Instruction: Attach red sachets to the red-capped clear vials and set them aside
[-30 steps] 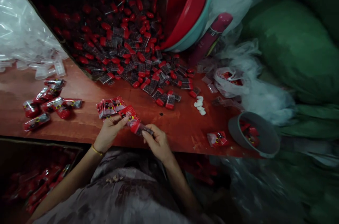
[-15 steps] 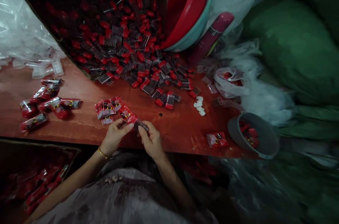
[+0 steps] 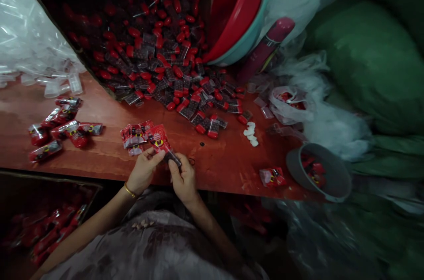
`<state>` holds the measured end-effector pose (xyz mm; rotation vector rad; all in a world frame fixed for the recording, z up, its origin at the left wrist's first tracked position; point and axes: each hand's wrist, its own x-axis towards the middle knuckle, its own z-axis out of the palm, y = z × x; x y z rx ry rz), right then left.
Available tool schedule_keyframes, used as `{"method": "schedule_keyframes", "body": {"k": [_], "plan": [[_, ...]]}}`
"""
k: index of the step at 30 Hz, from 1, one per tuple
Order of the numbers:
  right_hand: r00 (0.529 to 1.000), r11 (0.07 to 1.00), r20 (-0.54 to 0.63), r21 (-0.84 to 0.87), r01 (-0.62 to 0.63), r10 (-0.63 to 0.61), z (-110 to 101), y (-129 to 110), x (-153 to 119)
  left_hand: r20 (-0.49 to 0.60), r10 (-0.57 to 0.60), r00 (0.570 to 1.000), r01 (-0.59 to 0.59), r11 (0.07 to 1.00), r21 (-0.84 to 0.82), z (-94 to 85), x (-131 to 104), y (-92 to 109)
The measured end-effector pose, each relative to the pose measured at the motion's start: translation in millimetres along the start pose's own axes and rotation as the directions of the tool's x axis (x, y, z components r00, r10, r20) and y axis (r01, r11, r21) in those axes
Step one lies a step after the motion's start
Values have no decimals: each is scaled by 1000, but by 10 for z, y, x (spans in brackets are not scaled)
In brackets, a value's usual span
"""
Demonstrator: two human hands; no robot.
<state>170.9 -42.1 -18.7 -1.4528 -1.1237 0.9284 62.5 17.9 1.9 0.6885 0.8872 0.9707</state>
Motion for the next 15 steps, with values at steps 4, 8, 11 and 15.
{"method": "schedule_keyframes", "body": {"k": [4, 8, 11, 15], "plan": [[1000, 1000, 18, 21, 4, -4, -13, -18, 13, -11, -9, 1000, 9, 1000, -10, 8, -8, -32], [997, 999, -80, 39, 4, -1, 7, -6, 16, -36, 14, 999, -12, 997, 74, 43, -48, -79], [998, 996, -64, 87, 7, -2, 14, 0, 11, -24, 54, 998, -51, 991, 122, 55, -56, -61], [998, 993, 64, 121, -9, 1, 19, -42, 37, -33, 88, 996, -84, 992, 98, 44, -7, -21]]}}
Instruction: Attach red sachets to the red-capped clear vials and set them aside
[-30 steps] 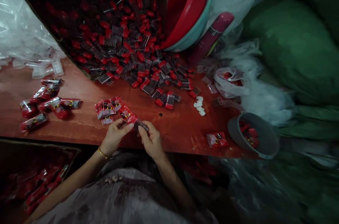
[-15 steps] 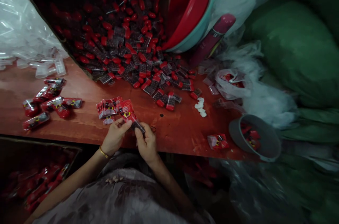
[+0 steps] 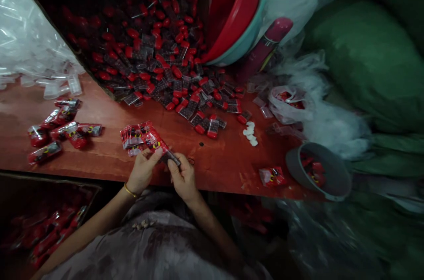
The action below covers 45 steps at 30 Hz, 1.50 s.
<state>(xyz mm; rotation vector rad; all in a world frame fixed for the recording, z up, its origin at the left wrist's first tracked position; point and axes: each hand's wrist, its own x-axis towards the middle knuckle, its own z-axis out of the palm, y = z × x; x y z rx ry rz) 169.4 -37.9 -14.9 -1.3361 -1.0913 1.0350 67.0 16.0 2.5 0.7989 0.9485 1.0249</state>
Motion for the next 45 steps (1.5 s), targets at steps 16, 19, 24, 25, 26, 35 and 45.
{"method": "schedule_keyframes", "body": {"k": [16, 19, 24, 25, 26, 35, 45], "plan": [[998, 1000, -68, 28, -2, 4, 146, -48, 50, 74, -47, 996, 50, 998, -49, 42, 51, 41], [990, 960, -12, 248, -130, 138, 181, -47, 60, 96, -77, 992, 73, 996, 49, 35, -2, 4], [997, 979, 4, 188, -75, 76, 121, -99, 95, 128, -13, 992, 19, 999, -51, -6, -8, 30], [998, 982, 3, 175, -70, 70, 116, -104, 97, 129, -8, 992, 16, 998, -65, -14, -6, 24], [997, 981, 0, 180, -72, 73, 120, -104, 95, 130, -14, 991, 23, 997, -68, -20, -8, 12], [989, 995, -142, 91, -27, 40, 174, -47, 54, 131, 13, 991, -12, 1000, -10, -12, -59, -21], [991, 990, -110, -127, 63, -77, 117, -116, 77, 144, -52, 988, 58, 998, -38, 22, 54, 57]]}}
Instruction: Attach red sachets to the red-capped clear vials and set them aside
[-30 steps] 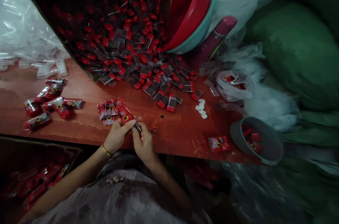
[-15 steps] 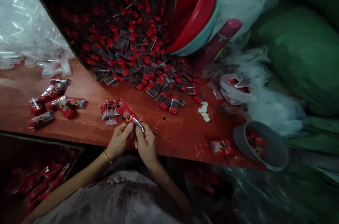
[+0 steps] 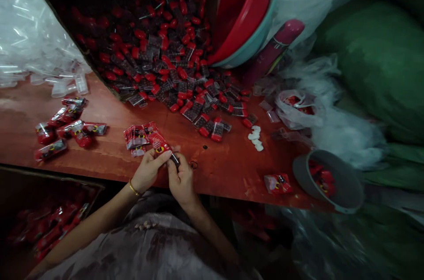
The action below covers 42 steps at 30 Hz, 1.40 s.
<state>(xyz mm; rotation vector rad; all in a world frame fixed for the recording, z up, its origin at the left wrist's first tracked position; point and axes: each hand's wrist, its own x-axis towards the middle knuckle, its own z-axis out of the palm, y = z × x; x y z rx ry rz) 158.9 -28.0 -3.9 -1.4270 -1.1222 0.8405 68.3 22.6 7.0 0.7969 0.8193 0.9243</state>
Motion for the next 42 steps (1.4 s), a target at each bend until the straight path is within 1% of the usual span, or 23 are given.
{"method": "schedule_keyframes", "body": {"k": [2, 4, 6, 8, 10, 13, 16, 19, 22, 24, 27, 28, 30, 31, 33, 34, 35, 36, 37, 38, 39, 41, 42], "plan": [[994, 988, 57, 117, -100, 94, 10, 18, 2, 18, -32, 999, 32, 999, 6, -22, -19, -10], [977, 958, 159, 226, -176, 142, 2, 35, 7, 37, -72, 997, 72, 997, 3, -60, -28, 2], [958, 942, 259, 274, -195, 123, -26, 43, 14, 18, -77, 997, 78, 997, -22, -92, -27, 36], [950, 951, 301, 261, -166, 83, -60, 41, 23, -30, -61, 998, 59, 996, -74, -101, -25, 73], [961, 968, 268, 214, -131, 71, -83, 28, 34, -63, -56, 996, 46, 989, -140, -86, -33, 93], [975, 980, 209, 162, -113, 78, -72, -8, 54, -53, -48, 997, 38, 984, -173, -53, -64, 78], [974, 978, 211, 169, -124, 87, -15, -48, 80, -49, -43, 998, 36, 989, -145, -54, -110, 46], [967, 965, 223, 202, -169, 123, 58, -58, 108, -66, -72, 995, 61, 987, -146, -95, -167, 46], [959, 945, 234, 244, -219, 161, 141, -29, 127, -73, -115, 991, 100, 976, -194, -145, -226, 83], [959, 944, 239, 252, -214, 154, 208, -2, 131, -69, -134, 989, 114, 965, -235, -174, -260, 112], [973, 975, 214, 183, -128, 88, 302, 24, 154, -54, -146, 988, 126, 953, -275, -234, -300, 135], [980, 990, 193, 119, -75, 51, 312, 24, 176, -53, -162, 985, 142, 950, -278, -272, -309, 141], [989, 994, 140, -94, 60, -46, 261, 15, 265, -82, -225, 971, 199, 948, -249, -398, -316, 173], [988, 964, 114, -236, 127, -102, 192, 13, 336, -120, -253, 960, 223, 950, -219, -493, -311, 210], [977, 824, 73, -526, 209, -201, -23, 38, 528, -263, -242, 934, 208, 966, -151, -750, -283, 349], [968, 729, 32, -652, 208, -247, -151, 77, 640, -353, -201, 914, 168, 978, -123, -908, -261, 454], [965, 631, 14, -754, 183, -263, -277, 137, 750, -441, -148, 885, 114, 988, -102, -1076, -237, 579], [962, 538, -15, -831, 140, -274, -389, 215, 846, -512, -123, 850, 89, 992, -91, -1246, -212, 718], [961, 458, -33, -883, 100, -274, -476, 306, 918, -554, -122, 823, 89, 992, -86, -1406, -189, 861], [964, 396, -28, -914, 82, -266, -534, 402, 959, -573, -114, 811, 78, 993, -88, -1544, -167, 998], [965, 354, 9, -929, 105, -262, -560, 496, 967, -586, -102, 804, 50, 993, -104, -1652, -148, 1118], [952, 314, 80, -933, 176, -296, -533, 647, 899, -561, -85, 823, 9, 990, -137, -1746, -114, 1271], [938, 307, 115, -926, 220, -326, -495, 696, 842, -545, -57, 837, -4, 994, -110, -1728, -95, 1292]]}}
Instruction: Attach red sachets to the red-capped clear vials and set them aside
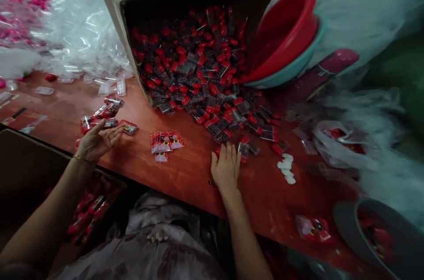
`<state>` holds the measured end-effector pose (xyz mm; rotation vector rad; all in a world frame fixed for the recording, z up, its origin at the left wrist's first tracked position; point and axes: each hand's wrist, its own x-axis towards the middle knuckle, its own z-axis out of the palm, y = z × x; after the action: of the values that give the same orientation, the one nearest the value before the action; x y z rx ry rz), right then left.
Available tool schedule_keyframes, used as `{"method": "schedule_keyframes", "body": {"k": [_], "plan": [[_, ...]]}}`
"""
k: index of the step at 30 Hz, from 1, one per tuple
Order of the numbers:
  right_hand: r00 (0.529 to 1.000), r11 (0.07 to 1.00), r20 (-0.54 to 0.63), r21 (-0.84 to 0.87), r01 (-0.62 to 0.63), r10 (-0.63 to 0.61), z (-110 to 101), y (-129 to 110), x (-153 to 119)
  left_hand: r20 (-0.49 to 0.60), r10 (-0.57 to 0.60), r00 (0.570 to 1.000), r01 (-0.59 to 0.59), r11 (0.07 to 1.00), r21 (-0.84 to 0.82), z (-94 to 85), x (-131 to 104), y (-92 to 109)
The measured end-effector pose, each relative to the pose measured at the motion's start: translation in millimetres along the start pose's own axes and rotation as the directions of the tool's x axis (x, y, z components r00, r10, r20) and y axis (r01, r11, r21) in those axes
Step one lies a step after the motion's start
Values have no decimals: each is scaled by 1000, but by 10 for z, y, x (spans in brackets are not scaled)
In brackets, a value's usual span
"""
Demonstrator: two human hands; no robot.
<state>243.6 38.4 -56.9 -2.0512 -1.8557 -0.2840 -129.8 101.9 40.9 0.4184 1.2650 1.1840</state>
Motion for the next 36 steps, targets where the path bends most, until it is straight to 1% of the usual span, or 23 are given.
{"method": "schedule_keyframes", "body": {"k": [1, 2, 3, 4, 5, 6, 7, 8, 9, 10, 11, 12, 13, 14, 16, 19, 22, 26, 30, 32, 34, 36], "plan": [[999, 999, -26, 12, 41, -41, 28, -44, -61, 26, 37, 999, -38, 998, 52, 59, -12, -26], [996, 997, -55, 23, 76, -75, 42, -89, -110, 46, 80, 996, -85, 988, 126, 148, -34, -93], [992, 994, -82, 34, 103, -100, 44, -126, -145, 71, 149, 986, -162, 959, 233, 260, -60, -194], [988, 992, -107, 43, 118, -113, 39, -152, -164, 92, 193, 977, -212, 929, 302, 388, -84, -319], [985, 991, -127, 50, 121, -114, 31, -165, -171, 114, 220, 969, -246, 910, 333, 524, -99, -456], [984, 992, -142, 54, 117, -108, 21, -166, -170, 171, 272, 947, -319, 862, 393, 660, -102, -593], [984, 992, -150, 57, 110, -100, 13, -159, -163, 337, 362, 869, -494, 673, 551, 786, -92, -719], [983, 993, -156, 58, 104, -94, 7, -147, -156, 464, 394, 793, -606, 446, 658, 897, -69, -829], [983, 993, -161, 61, 102, -91, 3, -135, -149, 559, 391, 731, -664, 221, 714, 986, -38, -918], [982, 993, -168, 64, 101, -89, 2, -123, -146, 631, 358, 688, -681, 21, 732, 1050, -2, -988], [981, 992, -176, 70, 100, -87, 2, -113, -146, 664, 330, 671, -669, -117, 734, 1088, 34, -1040], [979, 992, -183, 78, 101, -85, 2, -107, -147, 679, 308, 666, -649, -208, 732, 1104, 67, -1078], [978, 991, -191, 87, 102, -84, 1, -102, -150, 686, 293, 666, -633, -264, 728, 1102, 92, -1105], [976, 990, -198, 97, 106, -86, 0, -100, -152, 690, 288, 664, -624, -297, 723, 1087, 110, -1125], [972, 986, -213, 108, 124, -98, -7, -100, -155, 704, 289, 649, -626, -324, 710, 1042, 122, -1151], [958, 981, -253, 103, 162, -132, -24, -101, -154, 722, 279, 634, -653, -307, 692, 999, 107, -1176], [948, 978, -279, 97, 186, -153, -31, -101, -153, 713, 277, 644, -647, -300, 701, 1009, 86, -1204], [936, 975, -312, 98, 200, -161, -22, -103, -152, 664, 348, 662, -586, -311, 748, 1037, 70, -1246], [922, 968, -341, 103, 228, -181, -29, -96, -155, 643, 377, 666, -567, -304, 766, 1009, 61, -1255], [919, 962, -349, 128, 240, -183, -53, -89, -163, 636, 405, 656, -568, -290, 770, 984, 42, -1234], [919, 953, -357, 180, 244, -168, -96, -106, -168, 627, 454, 633, -573, -270, 774, 972, -2, -1195], [932, 928, -341, 295, 228, -121, -153, -178, -152, 605, 522, 601, -579, -238, 780, 987, -74, -1150]]}}
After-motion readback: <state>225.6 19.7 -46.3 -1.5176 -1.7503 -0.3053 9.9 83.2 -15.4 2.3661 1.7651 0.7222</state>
